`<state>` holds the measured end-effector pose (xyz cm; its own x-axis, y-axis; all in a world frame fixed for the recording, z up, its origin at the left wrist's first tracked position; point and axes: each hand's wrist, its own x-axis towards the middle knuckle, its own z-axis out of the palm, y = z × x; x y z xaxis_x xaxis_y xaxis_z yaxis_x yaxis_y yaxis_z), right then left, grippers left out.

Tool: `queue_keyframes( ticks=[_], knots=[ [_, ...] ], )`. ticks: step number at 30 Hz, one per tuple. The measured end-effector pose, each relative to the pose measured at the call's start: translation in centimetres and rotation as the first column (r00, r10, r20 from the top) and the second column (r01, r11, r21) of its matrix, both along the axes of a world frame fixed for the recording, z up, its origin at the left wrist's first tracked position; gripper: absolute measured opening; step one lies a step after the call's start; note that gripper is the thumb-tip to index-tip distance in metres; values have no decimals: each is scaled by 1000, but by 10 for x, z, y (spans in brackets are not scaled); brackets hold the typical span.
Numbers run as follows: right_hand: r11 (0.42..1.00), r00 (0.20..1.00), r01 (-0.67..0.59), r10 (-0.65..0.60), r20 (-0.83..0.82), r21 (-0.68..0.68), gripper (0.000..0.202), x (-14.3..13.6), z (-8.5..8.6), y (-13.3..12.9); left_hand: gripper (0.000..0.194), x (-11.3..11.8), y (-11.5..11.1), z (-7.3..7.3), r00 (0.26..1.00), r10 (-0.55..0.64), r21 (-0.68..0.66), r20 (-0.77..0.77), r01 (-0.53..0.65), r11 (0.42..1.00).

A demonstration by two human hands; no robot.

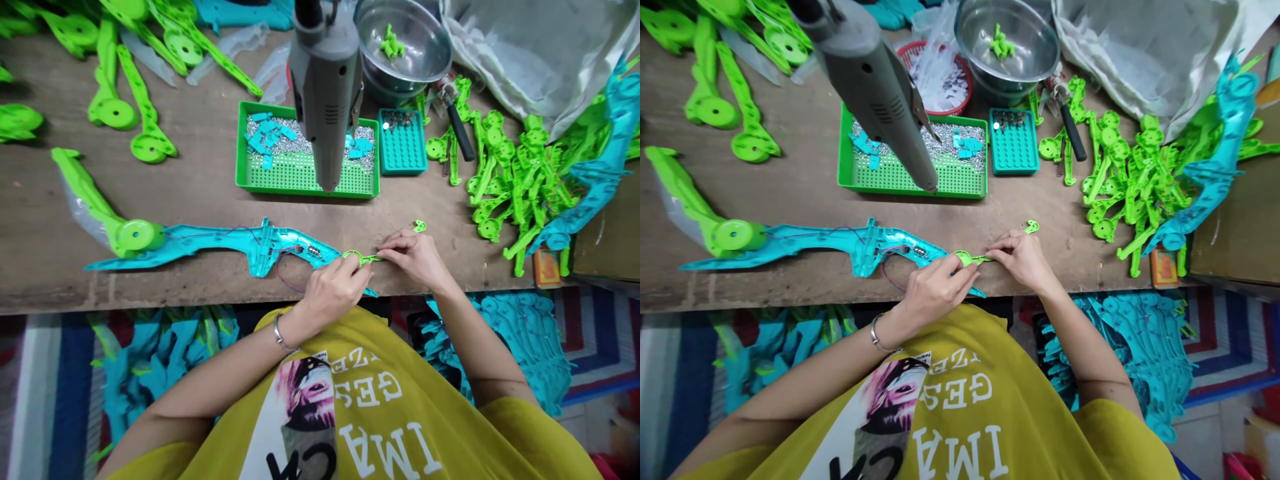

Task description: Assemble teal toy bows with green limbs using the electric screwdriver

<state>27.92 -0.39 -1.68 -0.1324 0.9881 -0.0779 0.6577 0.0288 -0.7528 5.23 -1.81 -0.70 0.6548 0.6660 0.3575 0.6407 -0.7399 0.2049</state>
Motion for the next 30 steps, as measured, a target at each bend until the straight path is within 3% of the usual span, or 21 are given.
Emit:
queue_keyframes(
  ticks=[4,8,12,16,20,25,30],
  knots=[
    [1000,999,23,-22,31,-17,2,-3,0,1,21,0,0,-4,1000,6,-35,12,-5,999],
    [999,997,38,-38,63,-6,4,-7,3,0,25,1,6,-7,994,105,-165,13,-101,981],
    [998,998,33,-30,62,-50,4,-8,8,1,24,6,15,0,968,223,-345,-118,-251,904],
    [995,998,24,-19,53,-101,5,-9,13,4,25,14,17,11,945,198,-441,-261,-299,846],
    [999,997,-17,20,77,-35,7,-10,14,3,25,18,16,18,933,56,-445,-356,-221,868],
    [953,962,-258,238,134,160,36,-14,11,-1,23,10,21,29,895,-175,-443,-410,-27,896],
    [899,898,-416,382,220,137,52,-15,9,-3,26,-12,19,26,865,-282,-361,-414,128,924]
  ],
)
